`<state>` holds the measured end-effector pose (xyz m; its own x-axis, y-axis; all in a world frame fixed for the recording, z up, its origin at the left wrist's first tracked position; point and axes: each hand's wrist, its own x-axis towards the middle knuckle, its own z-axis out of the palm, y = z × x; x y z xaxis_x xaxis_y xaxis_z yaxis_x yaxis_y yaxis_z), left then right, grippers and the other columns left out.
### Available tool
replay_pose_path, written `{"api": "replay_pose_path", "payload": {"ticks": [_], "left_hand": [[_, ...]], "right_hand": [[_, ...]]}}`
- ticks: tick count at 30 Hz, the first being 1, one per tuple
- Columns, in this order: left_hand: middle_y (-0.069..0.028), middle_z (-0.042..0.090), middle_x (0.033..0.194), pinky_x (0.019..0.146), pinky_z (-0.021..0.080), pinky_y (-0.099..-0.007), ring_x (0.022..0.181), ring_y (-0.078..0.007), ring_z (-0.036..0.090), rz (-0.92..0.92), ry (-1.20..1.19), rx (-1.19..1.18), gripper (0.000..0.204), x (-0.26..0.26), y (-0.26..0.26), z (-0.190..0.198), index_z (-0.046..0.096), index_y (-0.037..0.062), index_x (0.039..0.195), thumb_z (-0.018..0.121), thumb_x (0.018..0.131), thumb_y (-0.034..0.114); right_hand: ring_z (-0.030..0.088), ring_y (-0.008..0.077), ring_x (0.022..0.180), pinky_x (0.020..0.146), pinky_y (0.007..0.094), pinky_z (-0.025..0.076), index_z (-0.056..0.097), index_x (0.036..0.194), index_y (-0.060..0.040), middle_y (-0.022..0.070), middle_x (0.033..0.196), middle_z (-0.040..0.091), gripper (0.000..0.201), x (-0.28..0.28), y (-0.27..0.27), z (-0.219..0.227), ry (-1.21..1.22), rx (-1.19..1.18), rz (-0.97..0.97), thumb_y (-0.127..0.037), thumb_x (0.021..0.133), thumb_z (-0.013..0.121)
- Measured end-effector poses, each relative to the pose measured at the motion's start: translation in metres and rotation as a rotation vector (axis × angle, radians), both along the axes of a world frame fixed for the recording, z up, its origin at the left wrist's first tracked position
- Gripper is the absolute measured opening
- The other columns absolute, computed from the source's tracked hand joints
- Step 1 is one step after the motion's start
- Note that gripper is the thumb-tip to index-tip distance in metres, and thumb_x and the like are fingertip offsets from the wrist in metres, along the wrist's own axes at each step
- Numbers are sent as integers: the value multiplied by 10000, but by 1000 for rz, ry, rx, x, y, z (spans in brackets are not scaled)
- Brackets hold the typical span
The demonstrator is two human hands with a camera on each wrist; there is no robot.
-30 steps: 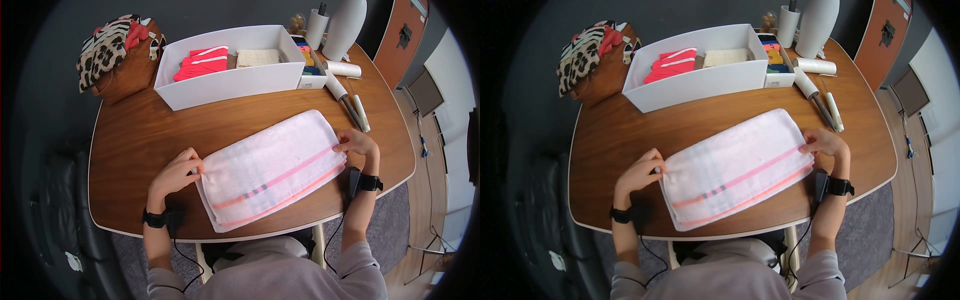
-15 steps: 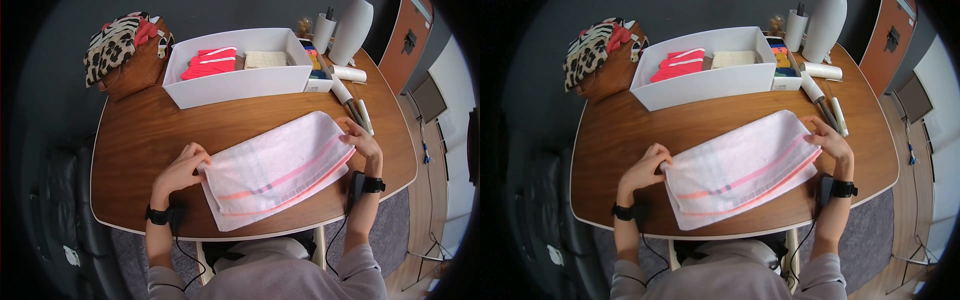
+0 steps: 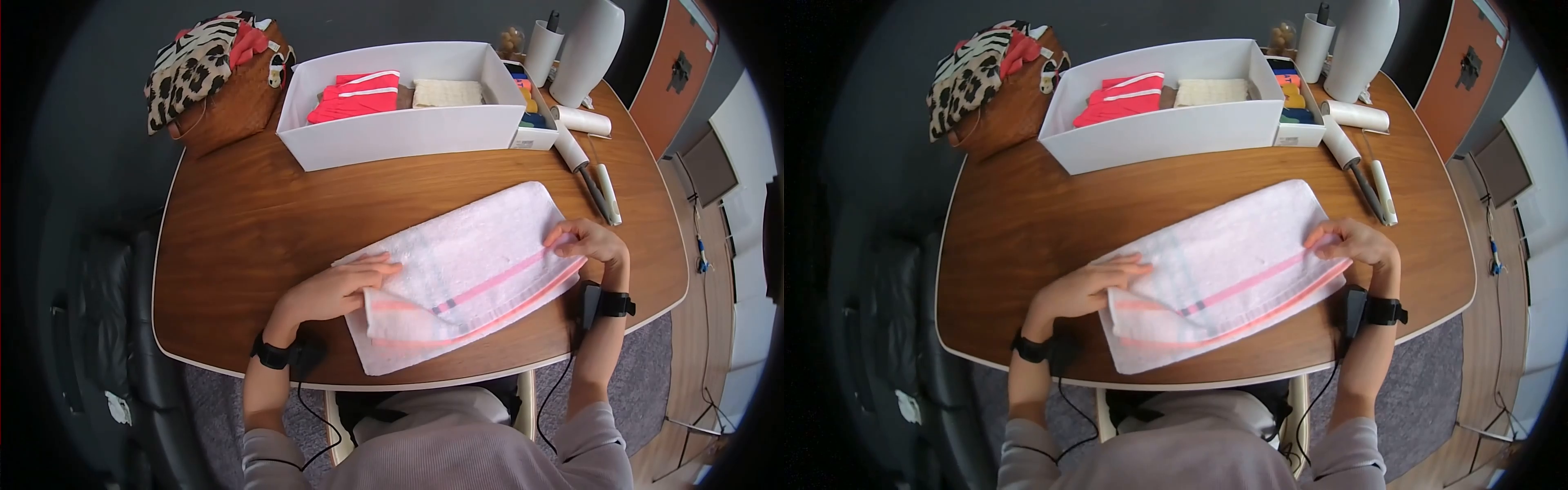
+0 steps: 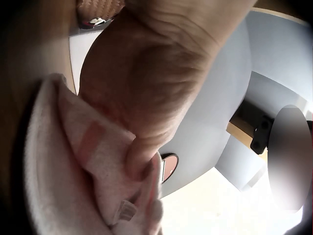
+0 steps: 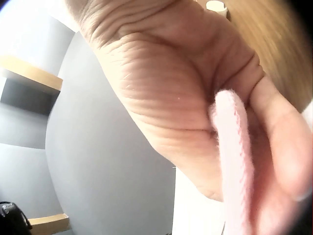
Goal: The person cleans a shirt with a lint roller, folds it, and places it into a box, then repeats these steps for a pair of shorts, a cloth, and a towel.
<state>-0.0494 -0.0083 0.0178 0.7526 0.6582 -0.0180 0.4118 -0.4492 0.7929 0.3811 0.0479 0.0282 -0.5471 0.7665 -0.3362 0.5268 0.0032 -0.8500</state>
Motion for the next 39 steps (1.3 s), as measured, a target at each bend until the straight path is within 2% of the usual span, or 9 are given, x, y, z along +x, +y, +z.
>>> {"api": "replay_pose_path", "payload": {"ticks": [8,12,15,19,23,26,32,36,39], "left_hand": [[-93,567,987,838,386,-257,931,-184,523,289,39,-278,268,-9,3,6,526,28,1104,395,902,147],[-28,536,898,753,403,-245,809,-118,471,419,-252,-273,266,-15,5,-7,512,10,1083,386,913,171],[-15,544,1007,770,421,-255,876,-108,509,523,-392,-369,263,-26,11,-18,499,21,1103,400,906,164],[-61,550,1090,820,451,-291,989,-162,540,767,-871,-625,307,-30,7,-23,455,25,1169,424,887,142],[-80,538,1107,810,462,-305,972,-172,550,893,-883,-682,314,-34,14,-15,426,13,1176,392,913,181],[-79,535,1107,797,472,-299,963,-170,555,937,-945,-630,321,-43,21,-19,426,16,1167,369,926,218],[-75,540,1089,762,494,-326,950,-157,559,953,-859,-585,388,-62,37,-38,422,33,1181,371,924,319],[-84,542,1075,714,505,-337,941,-157,556,1007,-414,-516,458,-59,32,-22,439,43,1186,414,888,390],[-90,561,1034,611,515,-302,873,-156,579,905,-316,-387,444,-60,30,-28,453,26,1166,496,835,318]], "right_hand": [[501,97,811,736,222,386,627,897,-40,-4,835,590,203,0,-5,13,40,32,-51,-85,701,650],[524,94,789,705,216,410,608,885,-17,16,827,583,175,3,-4,9,135,115,-105,-99,732,634],[553,97,752,647,205,442,572,897,-4,45,823,572,290,13,-1,-3,545,-109,-312,-244,756,652],[581,136,733,600,211,465,485,1018,-5,92,885,564,691,1,-5,-23,1060,75,-326,-582,669,635],[542,250,961,754,365,467,371,1203,-5,158,1103,502,838,-21,5,-5,1330,6,16,-596,667,626],[362,288,1210,953,406,339,295,1320,-71,160,1337,330,797,-52,34,16,1213,18,105,-498,728,615],[405,243,1180,947,357,351,195,1346,-60,159,1324,362,694,-109,73,33,916,18,-184,-372,830,538],[546,144,724,655,276,453,419,1138,15,80,804,569,480,-85,90,-16,260,312,-369,-208,773,636],[529,167,663,599,285,450,500,981,45,83,749,552,447,-88,62,-9,-278,482,-475,-224,685,701]]}}
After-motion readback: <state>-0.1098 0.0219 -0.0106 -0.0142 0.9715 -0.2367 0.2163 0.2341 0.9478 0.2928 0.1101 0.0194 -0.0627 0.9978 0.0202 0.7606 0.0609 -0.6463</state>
